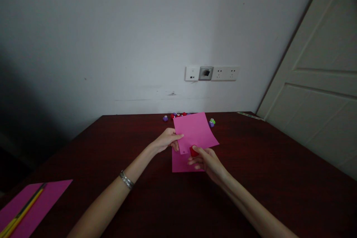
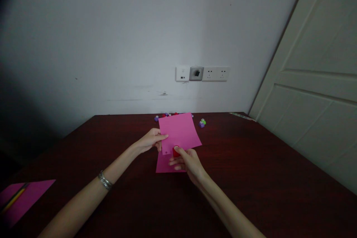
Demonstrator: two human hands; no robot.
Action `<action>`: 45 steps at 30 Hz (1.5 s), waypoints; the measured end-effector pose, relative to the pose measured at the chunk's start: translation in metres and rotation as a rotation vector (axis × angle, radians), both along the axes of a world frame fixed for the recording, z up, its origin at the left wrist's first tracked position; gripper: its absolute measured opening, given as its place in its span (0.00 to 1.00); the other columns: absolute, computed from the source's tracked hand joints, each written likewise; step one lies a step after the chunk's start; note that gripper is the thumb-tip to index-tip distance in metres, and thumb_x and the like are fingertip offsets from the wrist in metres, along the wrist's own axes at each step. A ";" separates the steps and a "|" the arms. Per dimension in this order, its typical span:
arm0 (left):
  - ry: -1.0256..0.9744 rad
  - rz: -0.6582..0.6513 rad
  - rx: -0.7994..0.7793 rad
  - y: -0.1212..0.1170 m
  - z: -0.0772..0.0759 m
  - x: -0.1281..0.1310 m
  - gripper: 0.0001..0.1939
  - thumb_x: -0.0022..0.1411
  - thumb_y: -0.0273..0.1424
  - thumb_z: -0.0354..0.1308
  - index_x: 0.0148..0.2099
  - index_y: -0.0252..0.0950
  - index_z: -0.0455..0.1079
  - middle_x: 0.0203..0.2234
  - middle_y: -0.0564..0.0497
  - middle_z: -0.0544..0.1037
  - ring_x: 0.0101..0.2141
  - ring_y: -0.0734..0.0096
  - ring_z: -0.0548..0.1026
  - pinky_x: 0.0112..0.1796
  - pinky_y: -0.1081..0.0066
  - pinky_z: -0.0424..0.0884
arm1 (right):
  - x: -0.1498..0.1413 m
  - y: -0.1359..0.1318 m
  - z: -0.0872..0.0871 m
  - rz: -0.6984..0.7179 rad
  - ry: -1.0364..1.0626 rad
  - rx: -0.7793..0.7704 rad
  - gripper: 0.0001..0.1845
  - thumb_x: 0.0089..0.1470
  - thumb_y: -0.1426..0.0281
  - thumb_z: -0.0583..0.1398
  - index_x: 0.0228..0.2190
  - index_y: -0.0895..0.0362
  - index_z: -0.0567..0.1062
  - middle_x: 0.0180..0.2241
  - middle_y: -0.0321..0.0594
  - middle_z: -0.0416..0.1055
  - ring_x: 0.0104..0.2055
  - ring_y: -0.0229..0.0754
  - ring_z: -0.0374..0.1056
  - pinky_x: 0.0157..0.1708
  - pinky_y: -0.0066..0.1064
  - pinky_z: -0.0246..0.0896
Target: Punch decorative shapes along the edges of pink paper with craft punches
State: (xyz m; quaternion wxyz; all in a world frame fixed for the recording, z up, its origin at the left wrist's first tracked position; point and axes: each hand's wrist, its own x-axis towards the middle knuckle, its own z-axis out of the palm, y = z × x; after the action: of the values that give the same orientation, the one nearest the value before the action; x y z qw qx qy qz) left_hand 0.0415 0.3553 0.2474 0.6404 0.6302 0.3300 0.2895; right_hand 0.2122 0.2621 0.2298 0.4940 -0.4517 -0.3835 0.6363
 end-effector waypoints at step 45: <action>-0.019 -0.003 -0.051 0.001 -0.003 0.003 0.13 0.52 0.35 0.60 0.32 0.27 0.67 0.17 0.49 0.73 0.15 0.76 0.71 0.17 0.77 0.68 | -0.003 -0.002 0.001 -0.067 0.057 -0.001 0.14 0.42 0.63 0.63 0.21 0.64 0.72 0.18 0.46 0.74 0.19 0.39 0.71 0.17 0.22 0.64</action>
State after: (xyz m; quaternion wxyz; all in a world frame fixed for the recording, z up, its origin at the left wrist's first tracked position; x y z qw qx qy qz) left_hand 0.0442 0.3558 0.2443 0.6597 0.6115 0.3302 0.2859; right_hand 0.2088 0.2597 0.2313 0.5256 -0.4459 -0.3537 0.6323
